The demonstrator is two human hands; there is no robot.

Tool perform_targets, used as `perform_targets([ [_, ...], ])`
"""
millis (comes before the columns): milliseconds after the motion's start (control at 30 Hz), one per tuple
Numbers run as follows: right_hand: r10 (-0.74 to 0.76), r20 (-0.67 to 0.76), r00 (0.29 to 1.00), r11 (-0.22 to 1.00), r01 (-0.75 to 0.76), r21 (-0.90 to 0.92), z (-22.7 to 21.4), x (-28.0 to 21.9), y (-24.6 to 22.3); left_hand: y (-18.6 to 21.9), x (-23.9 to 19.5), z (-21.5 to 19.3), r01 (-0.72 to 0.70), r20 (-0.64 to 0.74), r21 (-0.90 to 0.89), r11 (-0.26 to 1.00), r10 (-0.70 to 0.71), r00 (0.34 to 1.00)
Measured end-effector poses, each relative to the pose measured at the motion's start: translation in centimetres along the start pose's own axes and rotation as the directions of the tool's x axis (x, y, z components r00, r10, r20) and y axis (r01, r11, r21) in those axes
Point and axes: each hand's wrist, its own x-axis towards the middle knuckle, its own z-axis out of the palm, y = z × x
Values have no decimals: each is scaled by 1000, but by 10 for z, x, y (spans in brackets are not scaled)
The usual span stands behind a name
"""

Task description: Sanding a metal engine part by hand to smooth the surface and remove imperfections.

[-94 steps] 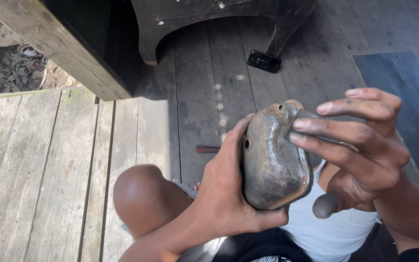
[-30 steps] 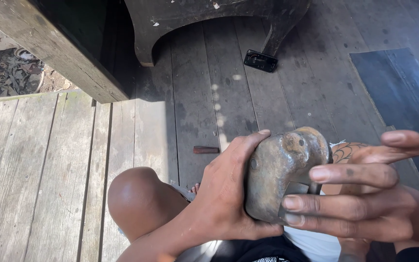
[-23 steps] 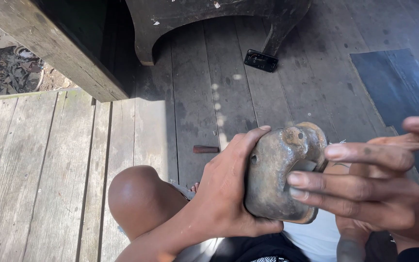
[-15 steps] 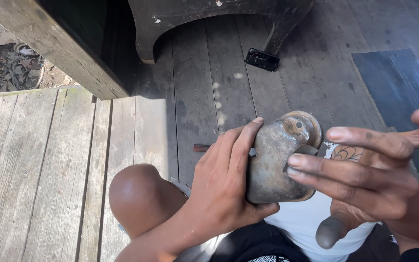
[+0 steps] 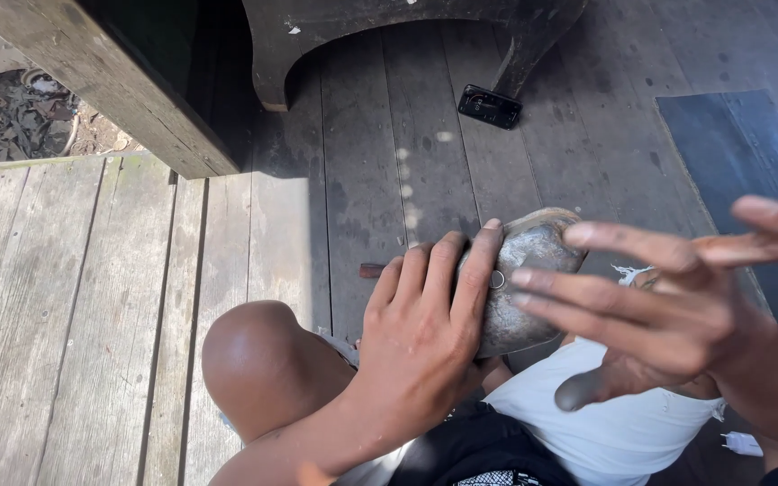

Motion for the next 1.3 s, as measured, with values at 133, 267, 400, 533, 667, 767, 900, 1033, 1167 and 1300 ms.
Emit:
perform_targets([
  [133,-7,-28,1000,975,13,224,5,4,-5,0,-1,5,-6,26,4,1000,6,1000],
  [267,58,-10,998,996,-57,70,4,-4,13,1,-1,9,4,50,-7,1000,-3,999],
  [400,35,-22,999,991,-32,128,11,-4,6,-2,1,11,-15,100,-12,1000,16,995],
  [533,3,-24,1000,983,2,184,8,-1,14,-3,3,10,-27,131,-48,998,33,991],
  [667,5,75,997,925,-33,379,20,-5,11,-8,5,5,2,151,-207,978,30,988],
  [767,-3,-7,1000,918,5,398,24,-8,19,-7,7,5,-15,154,-181,983,43,987],
  [900,50,-86,995,843,4,538,24,-17,21,-5,8,3,-53,147,-286,957,98,984],
  [1033,248,-160,956,833,-126,538,18,-35,26,-9,11,8,-18,-63,-291,957,-1,998],
  [1167,371,-316,873,866,-202,458,14,-42,31,-12,15,15,85,-267,-553,829,-273,924],
  [1300,453,-374,809,815,-205,542,23,-43,30,1,20,35,45,-182,-861,507,-389,903],
])
